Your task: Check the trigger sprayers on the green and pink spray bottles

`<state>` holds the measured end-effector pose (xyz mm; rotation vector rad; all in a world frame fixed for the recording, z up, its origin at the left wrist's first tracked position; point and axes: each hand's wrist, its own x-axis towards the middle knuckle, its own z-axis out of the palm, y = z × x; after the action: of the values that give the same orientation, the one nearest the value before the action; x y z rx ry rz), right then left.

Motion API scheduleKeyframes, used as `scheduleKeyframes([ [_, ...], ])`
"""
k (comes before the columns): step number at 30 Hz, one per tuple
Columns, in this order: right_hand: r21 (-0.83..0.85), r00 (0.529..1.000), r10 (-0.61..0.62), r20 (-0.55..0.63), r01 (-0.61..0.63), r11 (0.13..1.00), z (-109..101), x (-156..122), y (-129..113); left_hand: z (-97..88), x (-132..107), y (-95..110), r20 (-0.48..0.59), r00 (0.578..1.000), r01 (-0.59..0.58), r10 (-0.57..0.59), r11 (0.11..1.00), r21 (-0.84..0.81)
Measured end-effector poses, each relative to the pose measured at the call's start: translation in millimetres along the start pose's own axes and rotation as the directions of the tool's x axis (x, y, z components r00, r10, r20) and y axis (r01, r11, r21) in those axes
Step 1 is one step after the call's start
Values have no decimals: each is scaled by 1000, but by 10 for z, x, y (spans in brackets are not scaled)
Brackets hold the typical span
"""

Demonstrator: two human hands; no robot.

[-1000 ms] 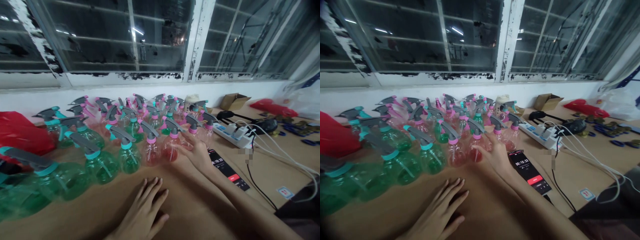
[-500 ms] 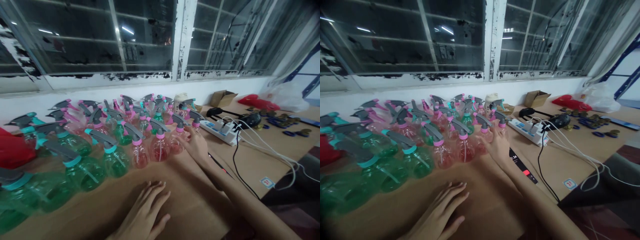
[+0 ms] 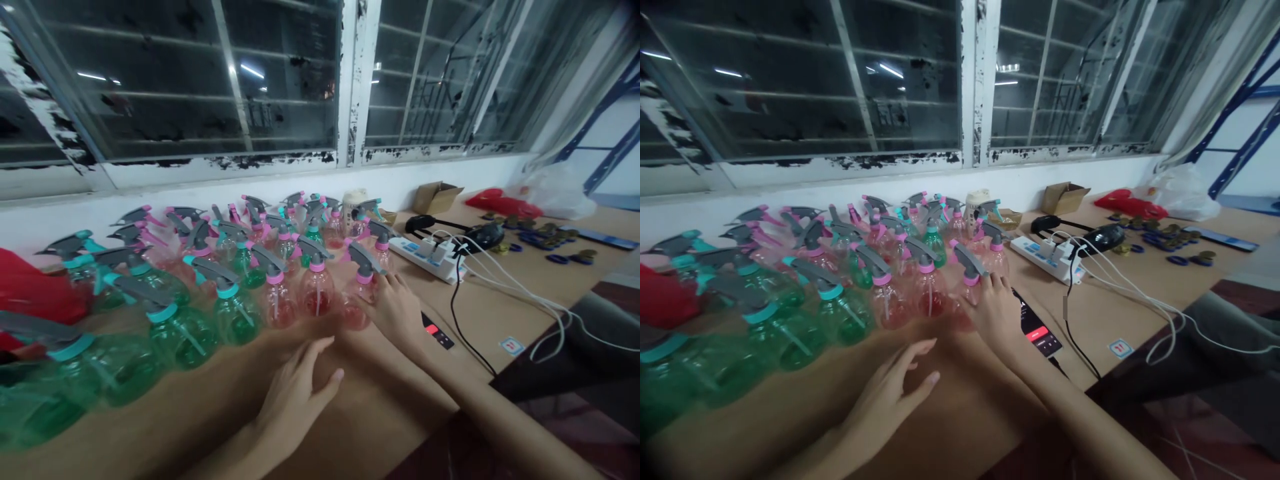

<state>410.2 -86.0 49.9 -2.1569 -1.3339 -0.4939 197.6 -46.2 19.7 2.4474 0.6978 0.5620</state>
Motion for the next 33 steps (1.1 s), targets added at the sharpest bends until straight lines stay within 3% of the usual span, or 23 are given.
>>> scheduleKeyframes([
  [5, 45, 996, -85, 39, 83, 996, -300, -474, -207, 51, -46, -13, -30, 999, 17, -15, 998, 64],
  [10, 135, 979, -198, 49, 190, 972, -474, -874, -553, -25, -303, -37, -6, 1000, 18, -19, 1000, -9],
  [14, 158, 961, -265, 74, 251, 955, -544, -1004, -798, -213, -556, -108, 29, 999, -20, 22, 998, -61],
  [17, 335, 937, -315, 151, 252, 908, -575, -962, -926, -363, -720, -161, 29, 999, -37, 38, 999, -16],
  [19, 576, 908, -364, 209, 187, 796, -570, -909, -997, -442, -812, -183, 25, 999, -32, 31, 999, 23],
  [21, 801, 874, -407, 265, 35, 598, -545, -869, -1071, -500, -889, -197, 40, 999, -34, 33, 999, 25],
  [23, 904, 858, -429, 281, -86, 419, -513, -851, -1159, -540, -951, -210, 51, 997, -50, 50, 999, -5],
  [24, 920, 861, -430, 272, -103, 377, -500, -849, -1209, -557, -975, -217, 53, 997, -59, 60, 998, -22],
  [30, 903, 895, -402, 193, -2, 429, -451, -865, -1480, -653, -1060, -341, 101, 990, -91, 98, 993, -70],
  [33, 864, 907, -385, 169, 52, 501, -404, -874, -1506, -690, -1120, -513, 119, 988, -104, 100, 994, 28],
])
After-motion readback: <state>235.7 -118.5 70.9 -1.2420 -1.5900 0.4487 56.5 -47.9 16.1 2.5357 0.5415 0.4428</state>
